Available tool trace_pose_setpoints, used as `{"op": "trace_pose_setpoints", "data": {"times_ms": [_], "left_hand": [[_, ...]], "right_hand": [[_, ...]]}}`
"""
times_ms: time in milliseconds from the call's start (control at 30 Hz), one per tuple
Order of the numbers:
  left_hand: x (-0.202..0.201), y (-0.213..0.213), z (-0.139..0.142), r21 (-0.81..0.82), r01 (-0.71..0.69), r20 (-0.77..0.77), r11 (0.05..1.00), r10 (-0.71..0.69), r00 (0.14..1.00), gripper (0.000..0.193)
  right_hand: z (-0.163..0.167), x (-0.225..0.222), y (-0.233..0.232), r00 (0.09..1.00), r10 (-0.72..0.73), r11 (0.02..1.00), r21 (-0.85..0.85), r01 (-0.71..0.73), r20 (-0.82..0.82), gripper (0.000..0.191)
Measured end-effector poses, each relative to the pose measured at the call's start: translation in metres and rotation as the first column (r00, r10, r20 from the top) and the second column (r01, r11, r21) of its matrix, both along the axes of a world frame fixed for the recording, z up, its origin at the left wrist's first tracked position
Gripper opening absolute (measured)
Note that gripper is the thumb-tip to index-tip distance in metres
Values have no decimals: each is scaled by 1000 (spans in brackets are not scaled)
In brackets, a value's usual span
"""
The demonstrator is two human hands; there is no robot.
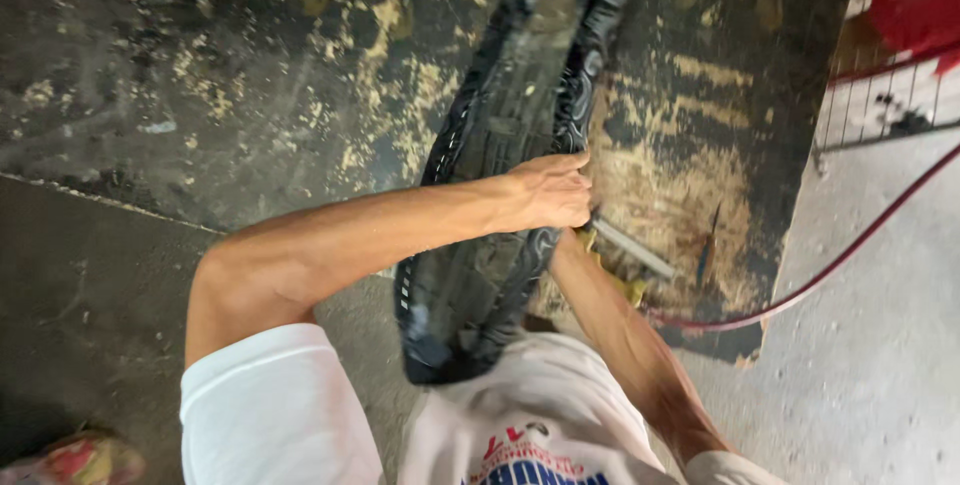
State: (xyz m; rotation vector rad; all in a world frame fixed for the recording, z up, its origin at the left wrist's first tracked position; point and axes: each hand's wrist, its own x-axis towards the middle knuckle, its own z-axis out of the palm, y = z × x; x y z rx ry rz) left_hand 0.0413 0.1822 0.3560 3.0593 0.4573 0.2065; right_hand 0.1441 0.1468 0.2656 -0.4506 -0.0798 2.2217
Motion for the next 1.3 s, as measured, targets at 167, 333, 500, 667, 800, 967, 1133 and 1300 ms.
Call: {"op": "trace_pose_setpoints", "data": {"times_ms": [167,333,500,667,800,967,1133,1300], "left_hand": [[0,-30,17,36,-28,247,999,18,969,31],[-17,-69,24,-482,-507,378,715,691,616,34],[-35,-71,0,-961,-218,-244,-170,891,384,63],[-61,-41,-9,-917,-226,-399,-329,776,488,74],[-94,-22,-4,-909,-275,-416,-314,744,523,67],[-156,-9,-2,-916,46,-286,-398,732,619,39],[-209,-9,-9,-962,36,-209,-271,813,544,28],[-223,-6,-18,-871,346,-122,-350,834,538,25]], "right_hand": [[-4,15,-32,983,-182,983,-37,181,-12,84],[-27,29,-42,944,-326,944,-31,328,49,79],[-29,22,-28,866,-462,875,263,407,194,82],[22,1,-14,363,-718,683,702,202,594,88],[70,-11,-4,-31,-911,398,856,-329,412,84],[102,-49,35,220,-973,-60,847,-529,68,57],[120,-82,50,538,-839,-429,709,-561,-82,28],[136,-112,36,598,-800,-497,605,-622,-43,26]]}}
